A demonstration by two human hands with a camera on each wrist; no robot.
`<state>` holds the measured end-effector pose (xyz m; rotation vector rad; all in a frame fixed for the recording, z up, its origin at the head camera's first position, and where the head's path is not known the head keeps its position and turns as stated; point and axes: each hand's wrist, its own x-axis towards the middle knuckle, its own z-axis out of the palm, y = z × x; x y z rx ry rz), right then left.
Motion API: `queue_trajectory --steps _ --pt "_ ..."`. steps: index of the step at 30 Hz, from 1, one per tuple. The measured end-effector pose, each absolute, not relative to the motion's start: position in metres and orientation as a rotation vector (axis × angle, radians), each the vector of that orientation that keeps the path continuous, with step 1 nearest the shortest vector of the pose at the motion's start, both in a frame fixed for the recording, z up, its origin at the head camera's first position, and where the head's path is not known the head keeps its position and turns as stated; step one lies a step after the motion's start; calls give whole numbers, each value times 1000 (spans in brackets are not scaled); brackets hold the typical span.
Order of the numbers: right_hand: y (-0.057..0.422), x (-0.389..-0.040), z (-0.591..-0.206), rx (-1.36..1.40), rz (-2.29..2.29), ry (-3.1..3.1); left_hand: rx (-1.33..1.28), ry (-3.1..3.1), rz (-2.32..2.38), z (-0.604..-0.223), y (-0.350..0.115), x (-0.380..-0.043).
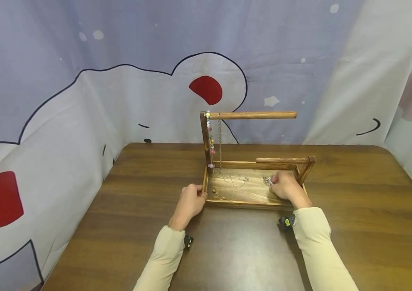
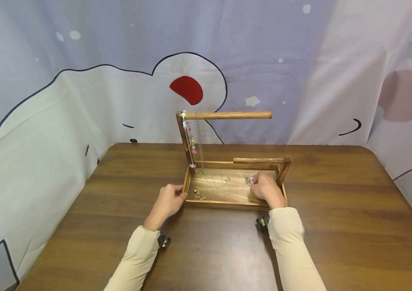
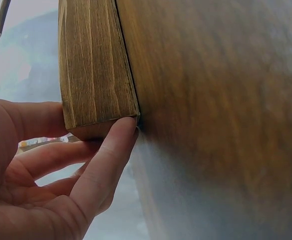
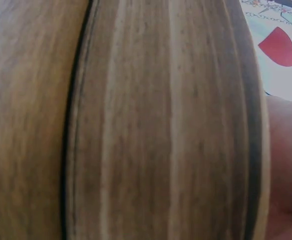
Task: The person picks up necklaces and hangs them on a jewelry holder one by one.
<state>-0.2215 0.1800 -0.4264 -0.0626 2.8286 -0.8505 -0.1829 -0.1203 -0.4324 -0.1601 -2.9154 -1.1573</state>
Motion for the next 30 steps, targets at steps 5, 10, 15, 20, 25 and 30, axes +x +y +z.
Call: queue_trajectory --steps 5,10,15,20,25,30 --pt "180 -220 -426 -66 -861 2846 -159 -2915 -1154 -431 -121 -183" --pt "181 -217 -425 -91 -871 2836 -168 -2910 -1156 -433 -120 -183" --pt "181 -217 -422 -135 -898 2838 -165 -2910 -1159 -434 -120 -183" --pt "179 -217 -415 -155 -928 2833 -167 -2912 -1172 -433 -121 -183" --pt "176 -213 -409 -203 -1043 2802 -163 -2915 -1178 -432 -121 -182" --pt "174 -209 -402 -310 -1171 2717 -161 -2912 -1168 -433 -121 -182"
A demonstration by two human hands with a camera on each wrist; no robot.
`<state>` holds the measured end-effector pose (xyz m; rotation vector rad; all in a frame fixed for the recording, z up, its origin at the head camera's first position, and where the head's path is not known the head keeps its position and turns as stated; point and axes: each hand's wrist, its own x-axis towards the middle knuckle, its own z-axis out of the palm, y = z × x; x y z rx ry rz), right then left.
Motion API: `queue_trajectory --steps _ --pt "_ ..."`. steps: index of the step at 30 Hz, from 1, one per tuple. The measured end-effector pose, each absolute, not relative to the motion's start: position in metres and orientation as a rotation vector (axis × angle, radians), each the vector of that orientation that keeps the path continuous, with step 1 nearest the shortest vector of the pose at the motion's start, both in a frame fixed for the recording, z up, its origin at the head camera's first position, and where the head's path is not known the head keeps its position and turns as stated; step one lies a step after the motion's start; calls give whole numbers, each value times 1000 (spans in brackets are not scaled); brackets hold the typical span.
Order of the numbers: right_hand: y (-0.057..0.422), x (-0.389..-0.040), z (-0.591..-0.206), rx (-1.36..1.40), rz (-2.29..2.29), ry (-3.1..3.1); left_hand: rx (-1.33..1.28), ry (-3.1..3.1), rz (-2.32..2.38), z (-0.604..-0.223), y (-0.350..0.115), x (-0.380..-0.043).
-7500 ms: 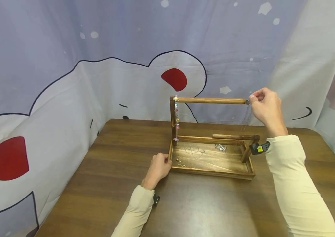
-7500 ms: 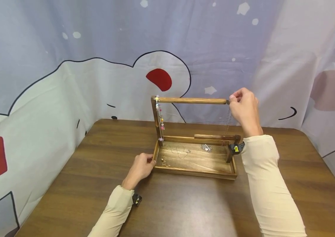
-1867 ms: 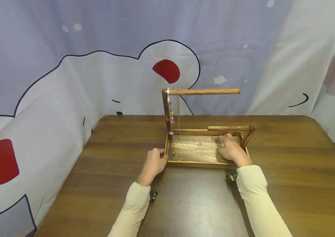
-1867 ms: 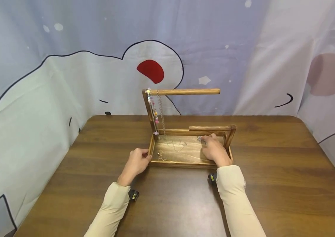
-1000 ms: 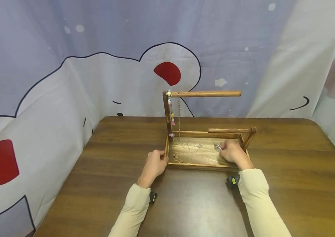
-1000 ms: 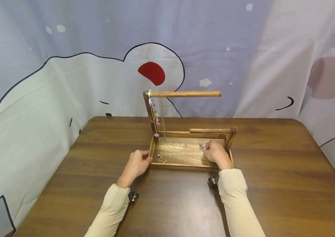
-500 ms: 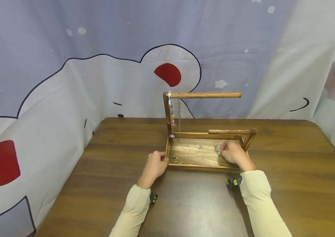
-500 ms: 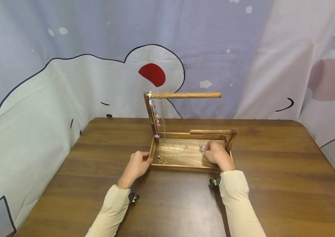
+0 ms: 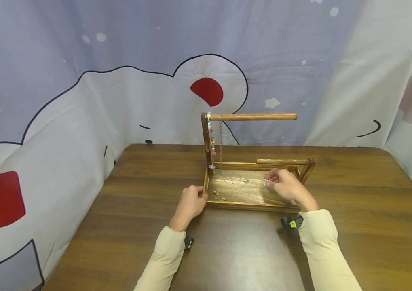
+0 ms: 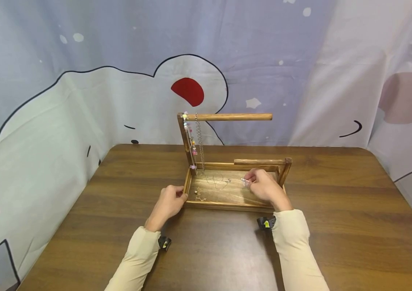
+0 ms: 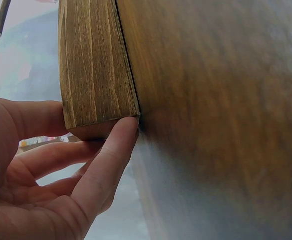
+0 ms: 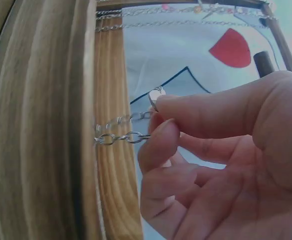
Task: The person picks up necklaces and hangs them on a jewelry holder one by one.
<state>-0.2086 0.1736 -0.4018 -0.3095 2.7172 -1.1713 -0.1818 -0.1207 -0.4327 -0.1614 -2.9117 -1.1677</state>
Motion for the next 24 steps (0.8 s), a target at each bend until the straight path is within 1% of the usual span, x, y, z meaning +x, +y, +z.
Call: queue_trajectory --steps 8,18,24 --pt "171 -203 -390 -392 -1192 2778 -170 -2910 -1168 -433 -121 -184" --pt "165 -189 -367 -467 -1097 2873 -135 -2926 -1158 -435 -122 -183" --pt "160 -183 -350 -559 -1024 2917 -142 -2923 -1144 -435 -121 -184"
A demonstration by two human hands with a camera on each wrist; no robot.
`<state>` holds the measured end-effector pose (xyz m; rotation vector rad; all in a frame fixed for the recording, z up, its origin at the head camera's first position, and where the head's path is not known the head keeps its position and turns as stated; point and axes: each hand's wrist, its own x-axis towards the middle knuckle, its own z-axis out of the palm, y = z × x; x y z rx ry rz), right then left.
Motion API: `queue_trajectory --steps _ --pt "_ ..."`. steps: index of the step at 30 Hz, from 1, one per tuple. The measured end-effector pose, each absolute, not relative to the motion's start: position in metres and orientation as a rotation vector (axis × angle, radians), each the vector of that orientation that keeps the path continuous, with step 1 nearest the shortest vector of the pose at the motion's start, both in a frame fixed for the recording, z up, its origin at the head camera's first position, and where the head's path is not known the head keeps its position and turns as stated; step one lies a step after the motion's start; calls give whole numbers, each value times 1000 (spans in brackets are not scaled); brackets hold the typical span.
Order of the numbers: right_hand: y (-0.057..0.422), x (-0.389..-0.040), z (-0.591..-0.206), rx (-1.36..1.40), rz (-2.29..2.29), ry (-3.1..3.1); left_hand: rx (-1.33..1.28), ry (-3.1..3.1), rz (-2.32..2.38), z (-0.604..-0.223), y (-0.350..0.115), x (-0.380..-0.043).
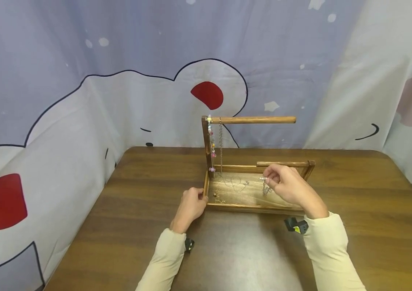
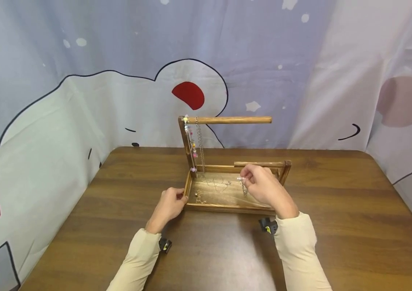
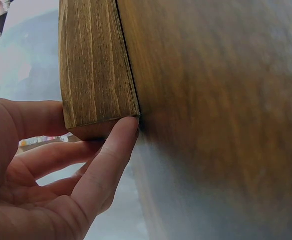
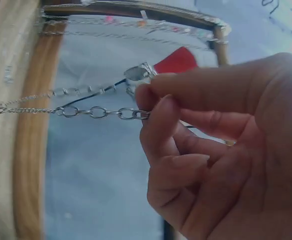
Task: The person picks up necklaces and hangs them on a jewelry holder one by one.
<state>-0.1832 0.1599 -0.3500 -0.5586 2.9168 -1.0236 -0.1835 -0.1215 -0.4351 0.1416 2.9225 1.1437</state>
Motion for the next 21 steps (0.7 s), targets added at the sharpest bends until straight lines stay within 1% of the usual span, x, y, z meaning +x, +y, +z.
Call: queue_trajectory --steps 7,21 --pt "156 -180 -324 -718 -948 3017 167 2923 1163 -436 -122 -183" --pt "150 -186 -297 -736 -1043 3096 180 2926 1184 -433 -121 -180"
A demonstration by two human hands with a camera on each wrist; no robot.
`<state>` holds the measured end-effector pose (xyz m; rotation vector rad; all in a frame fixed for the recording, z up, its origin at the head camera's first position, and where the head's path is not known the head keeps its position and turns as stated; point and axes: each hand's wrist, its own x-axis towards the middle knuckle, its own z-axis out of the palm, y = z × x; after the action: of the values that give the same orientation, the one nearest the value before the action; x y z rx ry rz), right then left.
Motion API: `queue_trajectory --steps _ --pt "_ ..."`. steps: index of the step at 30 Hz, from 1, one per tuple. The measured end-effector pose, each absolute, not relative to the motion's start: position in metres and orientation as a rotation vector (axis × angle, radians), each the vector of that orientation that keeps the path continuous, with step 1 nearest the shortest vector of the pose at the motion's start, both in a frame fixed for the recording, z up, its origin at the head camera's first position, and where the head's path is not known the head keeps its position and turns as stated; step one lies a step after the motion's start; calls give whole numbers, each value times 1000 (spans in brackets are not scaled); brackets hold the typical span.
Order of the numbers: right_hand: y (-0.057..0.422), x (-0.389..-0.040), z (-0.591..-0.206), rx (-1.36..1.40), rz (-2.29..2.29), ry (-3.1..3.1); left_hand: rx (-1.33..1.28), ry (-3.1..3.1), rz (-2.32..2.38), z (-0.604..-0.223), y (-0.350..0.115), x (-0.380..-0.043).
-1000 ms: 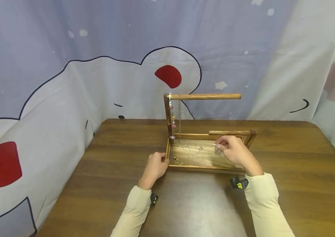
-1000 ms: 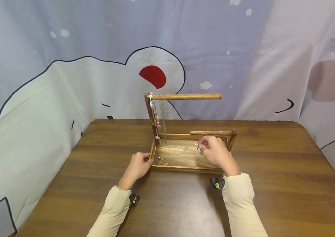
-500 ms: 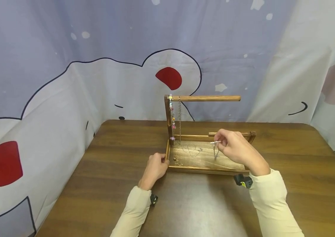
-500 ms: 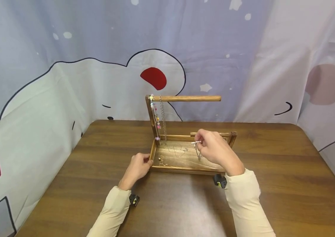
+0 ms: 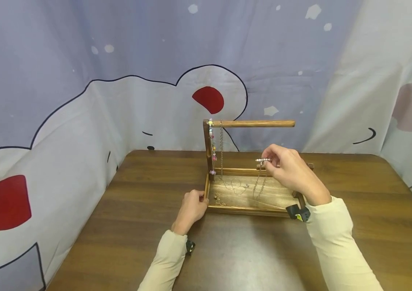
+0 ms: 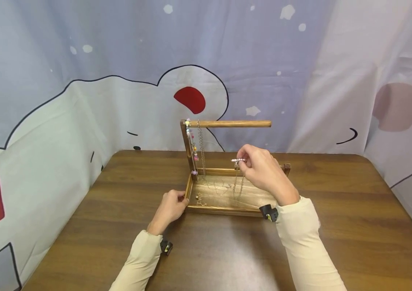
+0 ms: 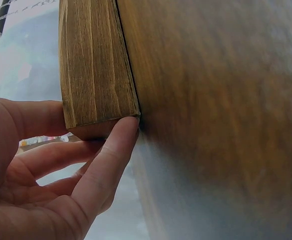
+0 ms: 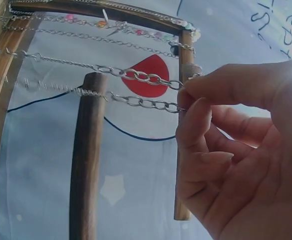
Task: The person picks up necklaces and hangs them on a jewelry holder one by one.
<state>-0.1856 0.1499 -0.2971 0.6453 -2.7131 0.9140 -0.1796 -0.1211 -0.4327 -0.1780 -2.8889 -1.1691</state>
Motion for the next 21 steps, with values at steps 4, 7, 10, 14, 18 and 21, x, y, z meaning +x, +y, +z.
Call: queue_trajectory --steps 4,7,10,14,18,21 --pt "148 -190 -293 648 949 -2656 -169 -2899 -1157 -434 -121 -180" --pt "146 -193 -291 633 964 -2628 -153 -2911 -1166 -435 -121 -180" --pt "145 -197 -290 615 961 -2610 -152 -2917 -1175 -435 -121 -181" --pt "143 -201 -287 604 947 -2594 -162 -2915 -1173 -435 -121 -181" --pt "141 -204 -284 598 945 -2596 -156 -2911 -1168 -435 -121 -180" --pt "139 -207 -282 587 942 -2605 -157 -2910 -1170 -436 -121 -181"
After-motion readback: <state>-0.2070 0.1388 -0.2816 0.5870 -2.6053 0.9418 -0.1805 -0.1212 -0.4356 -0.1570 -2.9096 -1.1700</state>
